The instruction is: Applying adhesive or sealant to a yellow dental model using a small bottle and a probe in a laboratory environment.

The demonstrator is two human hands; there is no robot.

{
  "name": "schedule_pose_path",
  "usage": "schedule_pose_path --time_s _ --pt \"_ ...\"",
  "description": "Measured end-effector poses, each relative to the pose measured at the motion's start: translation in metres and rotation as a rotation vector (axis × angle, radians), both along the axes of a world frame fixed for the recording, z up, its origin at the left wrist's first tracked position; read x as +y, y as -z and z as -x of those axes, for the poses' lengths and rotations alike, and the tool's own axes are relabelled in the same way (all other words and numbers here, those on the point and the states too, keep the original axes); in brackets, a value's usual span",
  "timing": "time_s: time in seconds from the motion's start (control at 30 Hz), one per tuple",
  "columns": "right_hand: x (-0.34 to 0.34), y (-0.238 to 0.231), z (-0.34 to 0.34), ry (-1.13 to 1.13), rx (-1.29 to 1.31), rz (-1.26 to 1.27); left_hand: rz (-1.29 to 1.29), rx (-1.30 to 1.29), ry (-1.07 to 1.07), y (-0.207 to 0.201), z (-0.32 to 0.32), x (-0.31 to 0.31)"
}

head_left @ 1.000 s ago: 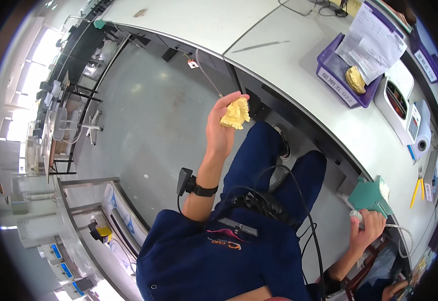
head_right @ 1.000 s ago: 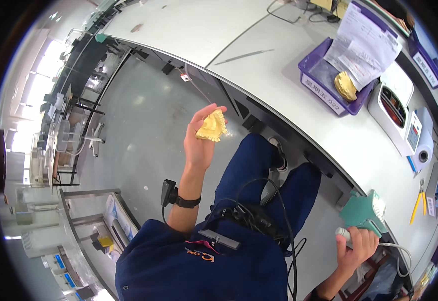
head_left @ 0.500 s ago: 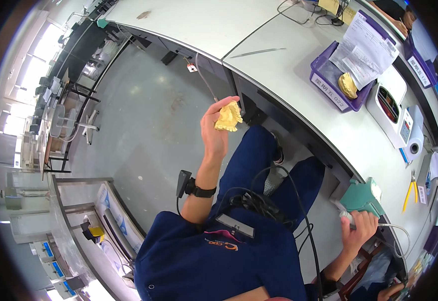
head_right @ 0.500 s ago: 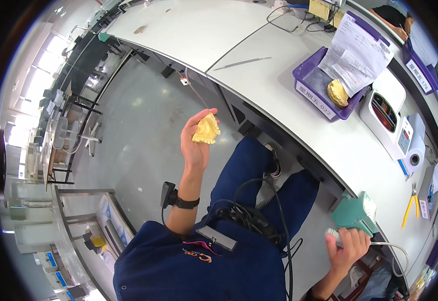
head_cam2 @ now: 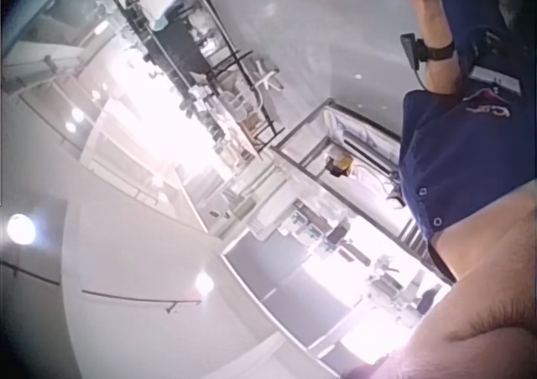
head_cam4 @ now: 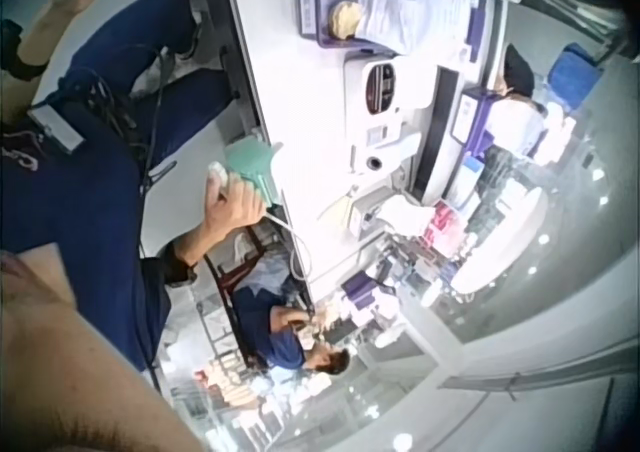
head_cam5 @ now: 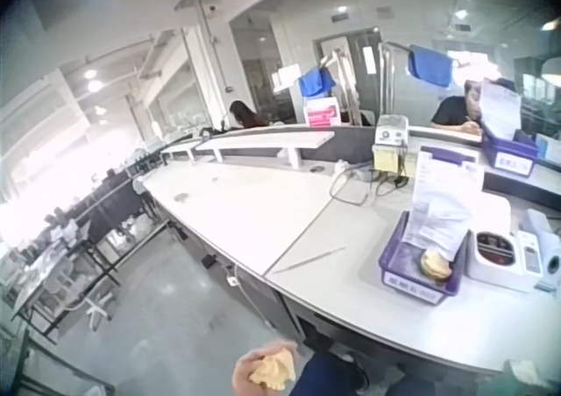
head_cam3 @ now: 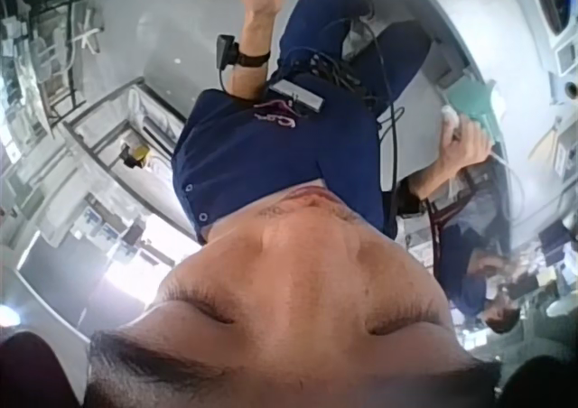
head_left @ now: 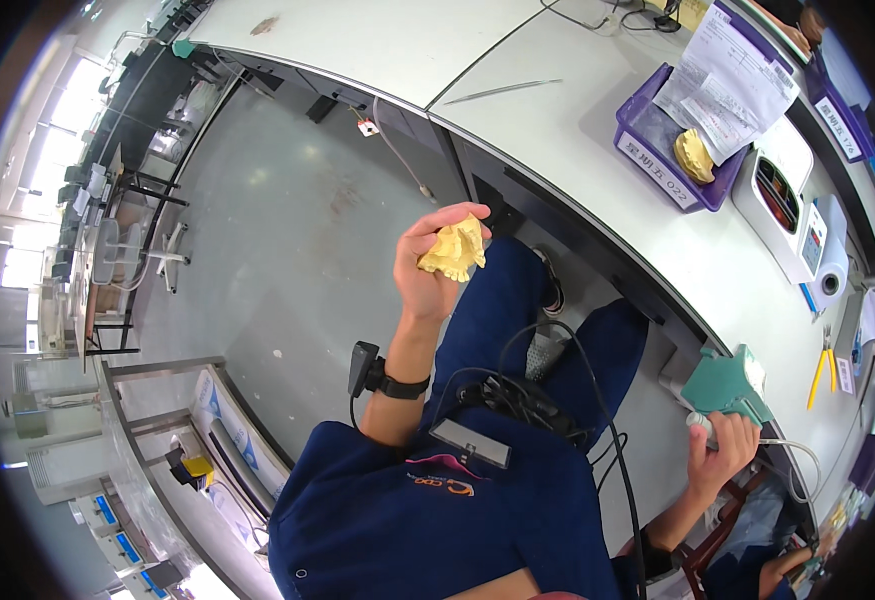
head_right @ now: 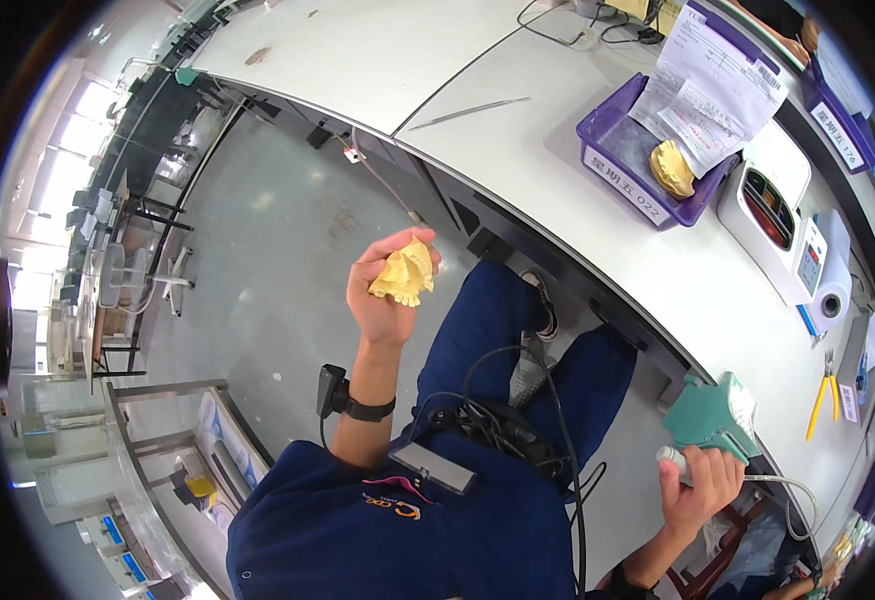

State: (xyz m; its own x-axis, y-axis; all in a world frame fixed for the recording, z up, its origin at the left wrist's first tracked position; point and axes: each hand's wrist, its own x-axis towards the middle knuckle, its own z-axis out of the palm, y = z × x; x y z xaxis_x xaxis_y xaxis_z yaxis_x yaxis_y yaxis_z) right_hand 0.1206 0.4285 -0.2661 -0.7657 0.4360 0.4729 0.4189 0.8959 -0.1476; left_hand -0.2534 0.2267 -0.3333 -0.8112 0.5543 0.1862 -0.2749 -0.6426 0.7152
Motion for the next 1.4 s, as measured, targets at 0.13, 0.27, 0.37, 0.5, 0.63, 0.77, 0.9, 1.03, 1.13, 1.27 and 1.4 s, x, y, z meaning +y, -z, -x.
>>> schedule_pose_path --time_s 0.13,0.27,0.37,0.5,0.63,0.77,0.9,1.03,1.13,1.27,1.4 --pt "0.002 0.003 0.004 -0.004 0.002 0.013 -0.108 -0.121 0.084 0.007 0.002 0.001" --pt "0.002 0.001 0.003 0.006 0.023 0.004 -0.113 -0.213 0.131 0.006 0.002 0.004" --pt "0.003 0.001 0.004 0.009 0.016 0.013 -0.09 -0.236 0.144 0.006 0.003 0.006" --pt "0.003 -0.002 -0.002 0.033 0.046 -0.008 -0.087 -0.267 0.175 0.005 0.0 0.018" --pt "0.002 -0.007 0.007 0.035 0.025 -0.015 -0.002 -0.292 0.077 0.01 -0.004 0.007" --pt "0.0 -0.007 0.006 0.065 0.053 -0.039 0.02 -0.296 0.055 0.008 -0.008 0.012" --pt "-0.002 -0.01 0.003 0.099 0.079 -0.026 0.085 -0.282 0.082 0.005 -0.01 0.016" --pt "0.001 -0.012 0.003 0.085 0.085 -0.03 0.123 -0.258 0.072 -0.002 -0.014 0.016" --pt "0.001 -0.012 0.004 0.085 0.089 -0.026 0.16 -0.236 0.067 -0.005 -0.015 0.013" --pt "0.0 -0.011 0.005 0.089 0.077 -0.027 0.193 -0.241 0.059 -0.011 -0.017 0.012" --pt "0.002 -0.011 0.006 0.085 0.119 -0.032 0.178 -0.246 0.065 -0.019 -0.018 0.015"
